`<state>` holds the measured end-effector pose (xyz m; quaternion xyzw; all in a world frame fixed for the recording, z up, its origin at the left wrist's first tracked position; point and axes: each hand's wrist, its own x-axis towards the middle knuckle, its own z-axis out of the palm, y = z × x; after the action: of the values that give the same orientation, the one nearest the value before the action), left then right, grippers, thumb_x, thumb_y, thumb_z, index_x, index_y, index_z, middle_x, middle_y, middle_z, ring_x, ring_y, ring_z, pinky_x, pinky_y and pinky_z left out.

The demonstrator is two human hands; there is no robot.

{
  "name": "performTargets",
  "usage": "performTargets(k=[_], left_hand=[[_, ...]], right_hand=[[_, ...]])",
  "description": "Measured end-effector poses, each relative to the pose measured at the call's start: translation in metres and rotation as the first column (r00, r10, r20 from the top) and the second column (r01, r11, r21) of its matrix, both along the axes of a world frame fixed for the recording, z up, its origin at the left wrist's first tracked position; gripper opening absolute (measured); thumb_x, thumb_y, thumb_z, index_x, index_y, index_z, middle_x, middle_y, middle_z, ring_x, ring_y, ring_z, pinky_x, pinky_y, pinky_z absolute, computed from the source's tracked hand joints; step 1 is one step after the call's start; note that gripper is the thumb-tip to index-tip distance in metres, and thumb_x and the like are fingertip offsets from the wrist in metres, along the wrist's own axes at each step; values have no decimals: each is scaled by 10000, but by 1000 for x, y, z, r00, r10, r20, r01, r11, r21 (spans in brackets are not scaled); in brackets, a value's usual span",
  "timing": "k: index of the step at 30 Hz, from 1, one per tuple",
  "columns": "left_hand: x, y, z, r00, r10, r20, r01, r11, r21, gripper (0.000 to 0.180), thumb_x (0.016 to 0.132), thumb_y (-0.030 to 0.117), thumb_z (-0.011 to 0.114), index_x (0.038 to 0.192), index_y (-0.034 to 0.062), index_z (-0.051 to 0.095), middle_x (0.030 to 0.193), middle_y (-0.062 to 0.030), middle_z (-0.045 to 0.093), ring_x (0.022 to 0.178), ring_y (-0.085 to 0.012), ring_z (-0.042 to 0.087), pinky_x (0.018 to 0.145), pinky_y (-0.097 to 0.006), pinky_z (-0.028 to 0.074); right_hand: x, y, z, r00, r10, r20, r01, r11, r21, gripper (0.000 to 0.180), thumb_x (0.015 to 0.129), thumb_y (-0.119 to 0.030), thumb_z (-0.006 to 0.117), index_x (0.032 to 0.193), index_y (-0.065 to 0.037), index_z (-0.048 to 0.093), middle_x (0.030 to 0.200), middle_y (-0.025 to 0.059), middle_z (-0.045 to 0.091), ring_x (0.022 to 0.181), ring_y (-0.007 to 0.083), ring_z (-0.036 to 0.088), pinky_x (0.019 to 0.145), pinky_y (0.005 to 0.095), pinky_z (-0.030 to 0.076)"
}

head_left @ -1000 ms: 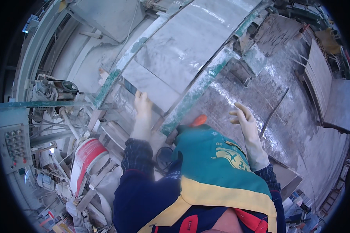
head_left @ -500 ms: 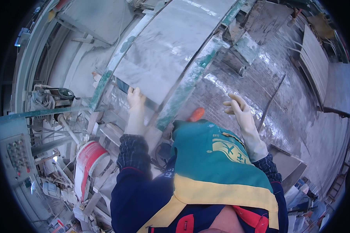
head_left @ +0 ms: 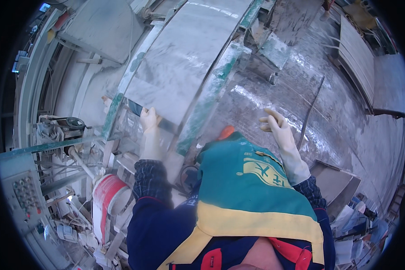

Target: The person repeatedly picks up thin translucent sheets from a pile, briefly inspects them, and places them onto a conveyor or work surface. The person handles the sheets one at a time, turning them over and moving them between locations in a factory setting.

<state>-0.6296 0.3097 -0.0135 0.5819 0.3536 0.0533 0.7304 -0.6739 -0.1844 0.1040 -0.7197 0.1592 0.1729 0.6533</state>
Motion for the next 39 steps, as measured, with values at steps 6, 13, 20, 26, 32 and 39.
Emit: performTargets(k=[6, 13, 20, 26, 32, 39], left_hand=[[22, 5, 74, 636, -91, -766, 744, 335, 578, 493, 933, 376, 594, 1209, -27, 661, 1027, -233, 734, 1018, -360, 708, 887, -443, 553], [69, -64, 74, 820, -401, -408, 389, -133, 912, 683, 973, 419, 573, 1503, 8, 448, 1473, -265, 518, 1387, -426, 463, 1167, -465, 361], [101, -109, 24, 774, -280, -568, 533, -196, 823, 745, 1030, 491, 396, 1597, 18, 292, 1624, -303, 277, 1514, -473, 225, 1259, -525, 118], [107, -103, 21, 760, -319, -566, 543, -166, 823, 751, 1017, 480, 408, 1599, 21, 289, 1636, -300, 257, 1535, -449, 190, 1265, -506, 77], [136, -136, 17, 812, -407, -419, 512, 148, 846, 722, 1027, 478, 433, 1570, 9, 355, 1623, -267, 319, 1527, -433, 227, 1259, -518, 115], [121, -277, 43, 521, -853, -31, 254, 121, 960, 553, 1016, 296, 573, 1465, -16, 490, 1515, -262, 471, 1438, -421, 390, 1214, -478, 278]], right_hand=[[-5, -8, -9, 999, -17, -45, 16, 1000, -11, 446, 1055, -248, 529, 1445, -31, 545, 1156, 89, 719, 929, 124, 657, 870, 279, 529], [-48, -57, -59, 990, -124, -69, 107, 972, -211, 448, 1041, -234, 526, 1419, 7, 542, 1129, 122, 706, 959, 180, 690, 836, 307, 554], [-218, -161, -103, 756, -651, -71, 612, 741, -274, 480, 992, -182, 555, 1418, 38, 520, 1225, 169, 662, 1026, 201, 667, 864, 319, 534], [-421, -195, -68, 345, -879, 329, 754, 51, -655, 466, 971, -181, 536, 1388, 26, 552, 1224, 226, 681, 1108, 327, 657, 997, 375, 488], [-613, -138, -40, 113, -948, 298, 161, -279, -947, 622, 985, -376, 571, 1436, 47, 498, 1381, 316, 572, 1290, 456, 534, 1117, 457, 407], [-650, -95, -83, -41, -999, 13, -189, -5, -982, 866, 929, -646, 567, 1530, -36, 433, 1500, 237, 510, 1384, 382, 484, 1159, 458, 374]])
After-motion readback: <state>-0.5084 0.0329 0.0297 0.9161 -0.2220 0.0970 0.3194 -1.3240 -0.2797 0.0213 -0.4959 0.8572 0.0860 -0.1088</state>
